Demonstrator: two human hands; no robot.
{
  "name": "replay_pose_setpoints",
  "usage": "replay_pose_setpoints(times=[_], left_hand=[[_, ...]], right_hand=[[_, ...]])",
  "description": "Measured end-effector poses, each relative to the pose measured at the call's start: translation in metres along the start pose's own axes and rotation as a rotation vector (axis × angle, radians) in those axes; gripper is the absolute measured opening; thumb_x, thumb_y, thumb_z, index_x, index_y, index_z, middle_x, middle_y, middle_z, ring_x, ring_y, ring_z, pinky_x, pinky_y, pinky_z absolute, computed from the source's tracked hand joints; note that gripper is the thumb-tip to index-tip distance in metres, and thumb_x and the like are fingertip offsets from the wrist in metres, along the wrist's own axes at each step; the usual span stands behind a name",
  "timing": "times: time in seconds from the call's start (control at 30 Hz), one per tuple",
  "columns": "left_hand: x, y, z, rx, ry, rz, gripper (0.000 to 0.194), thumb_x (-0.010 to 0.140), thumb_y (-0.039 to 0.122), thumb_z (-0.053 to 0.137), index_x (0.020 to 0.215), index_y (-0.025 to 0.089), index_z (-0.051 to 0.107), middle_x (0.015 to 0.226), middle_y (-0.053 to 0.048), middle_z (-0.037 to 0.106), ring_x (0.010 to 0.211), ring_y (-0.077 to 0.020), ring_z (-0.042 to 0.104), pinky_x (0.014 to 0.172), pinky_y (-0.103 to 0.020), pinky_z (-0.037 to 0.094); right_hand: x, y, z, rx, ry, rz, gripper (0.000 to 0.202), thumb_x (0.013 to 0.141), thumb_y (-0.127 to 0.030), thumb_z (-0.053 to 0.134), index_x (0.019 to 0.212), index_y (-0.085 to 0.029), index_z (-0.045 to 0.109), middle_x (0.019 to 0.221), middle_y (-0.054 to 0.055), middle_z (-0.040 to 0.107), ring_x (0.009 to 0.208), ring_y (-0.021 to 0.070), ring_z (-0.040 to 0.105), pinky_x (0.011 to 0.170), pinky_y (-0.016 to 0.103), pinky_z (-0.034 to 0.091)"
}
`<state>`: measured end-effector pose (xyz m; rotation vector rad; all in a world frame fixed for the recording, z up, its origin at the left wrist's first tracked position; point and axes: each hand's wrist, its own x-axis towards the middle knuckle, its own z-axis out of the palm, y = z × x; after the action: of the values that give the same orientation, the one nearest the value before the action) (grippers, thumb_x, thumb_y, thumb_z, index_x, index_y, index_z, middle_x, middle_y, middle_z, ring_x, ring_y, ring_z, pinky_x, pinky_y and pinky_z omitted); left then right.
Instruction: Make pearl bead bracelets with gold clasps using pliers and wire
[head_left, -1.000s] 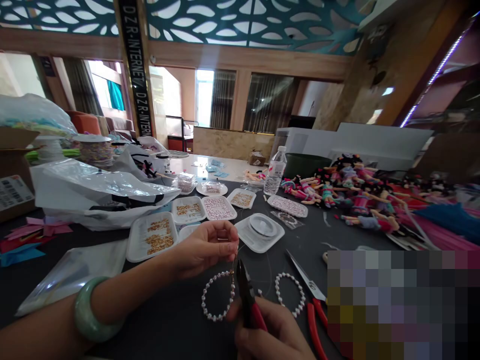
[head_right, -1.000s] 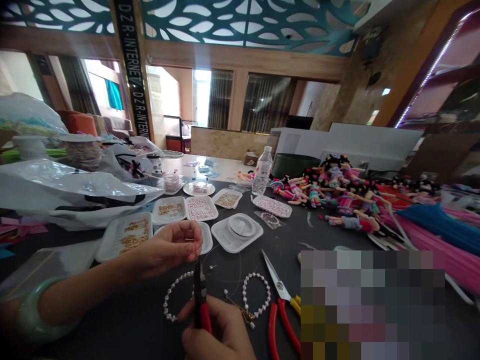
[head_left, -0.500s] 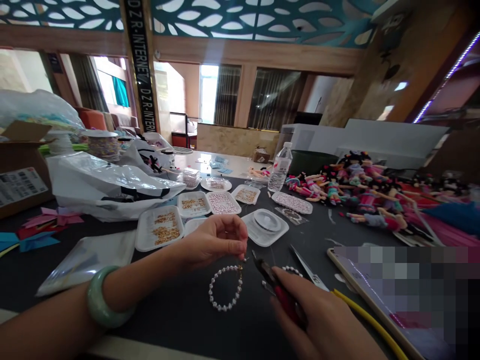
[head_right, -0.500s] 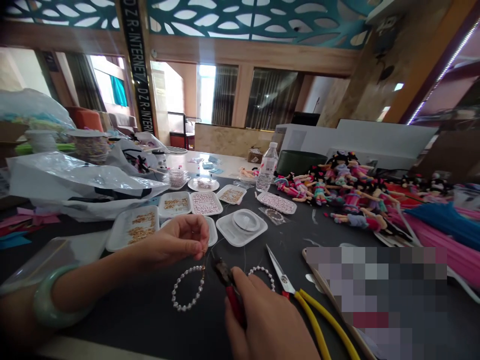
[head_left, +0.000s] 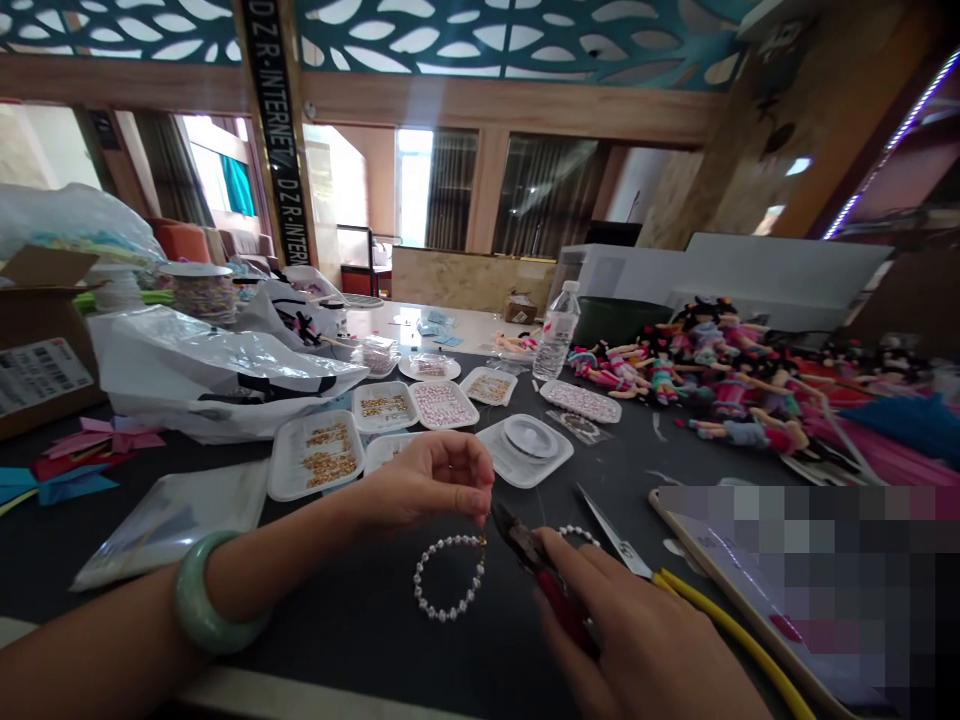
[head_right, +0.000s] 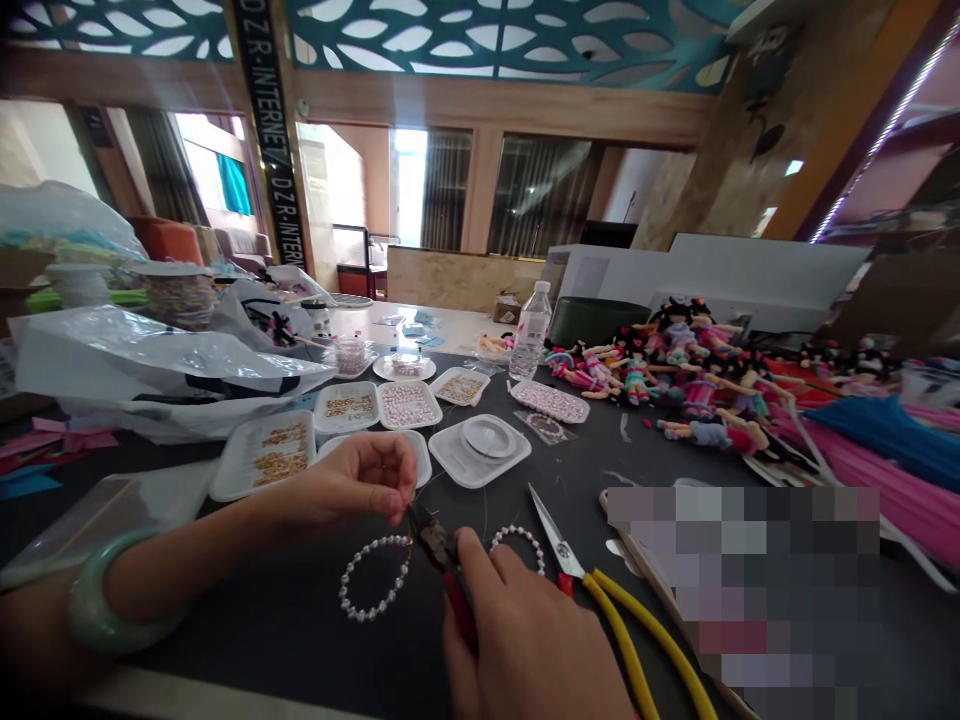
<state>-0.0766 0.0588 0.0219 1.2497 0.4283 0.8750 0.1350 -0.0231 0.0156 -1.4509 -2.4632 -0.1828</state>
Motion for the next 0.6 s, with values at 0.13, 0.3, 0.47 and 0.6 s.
replay_pose_setpoints(times=[0.13,0.3,0.47,0.6], left_hand=[[0.0005,-0.0001,-0.0011,0.013,-0.004,0.004,0.020,0.066,0.011,0.077,0.076,0.012,0.060,0.066,0.000,0.064,0.059,-0.0085,0.061,0.057,-0.019,0.049],[0.0005,-0.0007,-0.0025,0.022,-0.024,0.008,0.021,0.067,0.012,0.078,0.077,0.012,0.060,0.068,0.000,0.065,0.060,-0.0098,0.062,0.058,-0.021,0.049],[-0.0002,-0.0015,-0.0023,0.033,-0.034,0.017,0.020,0.068,0.012,0.077,0.078,0.013,0.060,0.068,-0.001,0.065,0.061,-0.0099,0.062,0.058,-0.021,0.049],[-0.0001,-0.0015,-0.0018,0.043,-0.040,0.013,0.021,0.068,0.013,0.077,0.078,0.013,0.059,0.067,0.000,0.064,0.061,-0.0095,0.062,0.059,-0.021,0.050]], right_hand=[[-0.0014,0.0009,-0.0008,-0.039,0.011,0.000,0.040,0.085,-0.023,0.046,0.122,-0.020,0.058,0.092,0.008,0.074,0.068,0.0218,0.072,0.052,0.028,0.053],[-0.0032,0.0029,-0.0028,-0.094,0.005,-0.008,0.041,0.086,-0.026,0.045,0.126,-0.020,0.055,0.089,0.006,0.072,0.065,0.0214,0.072,0.047,0.029,0.052],[-0.0034,0.0017,-0.0034,-0.101,0.003,-0.025,0.043,0.085,-0.026,0.047,0.127,-0.019,0.055,0.089,0.006,0.072,0.064,0.0214,0.071,0.045,0.030,0.051],[-0.0051,0.0012,-0.0041,-0.106,0.002,-0.023,0.043,0.084,-0.025,0.047,0.126,-0.020,0.056,0.091,0.007,0.073,0.065,0.0213,0.072,0.045,0.028,0.051]])
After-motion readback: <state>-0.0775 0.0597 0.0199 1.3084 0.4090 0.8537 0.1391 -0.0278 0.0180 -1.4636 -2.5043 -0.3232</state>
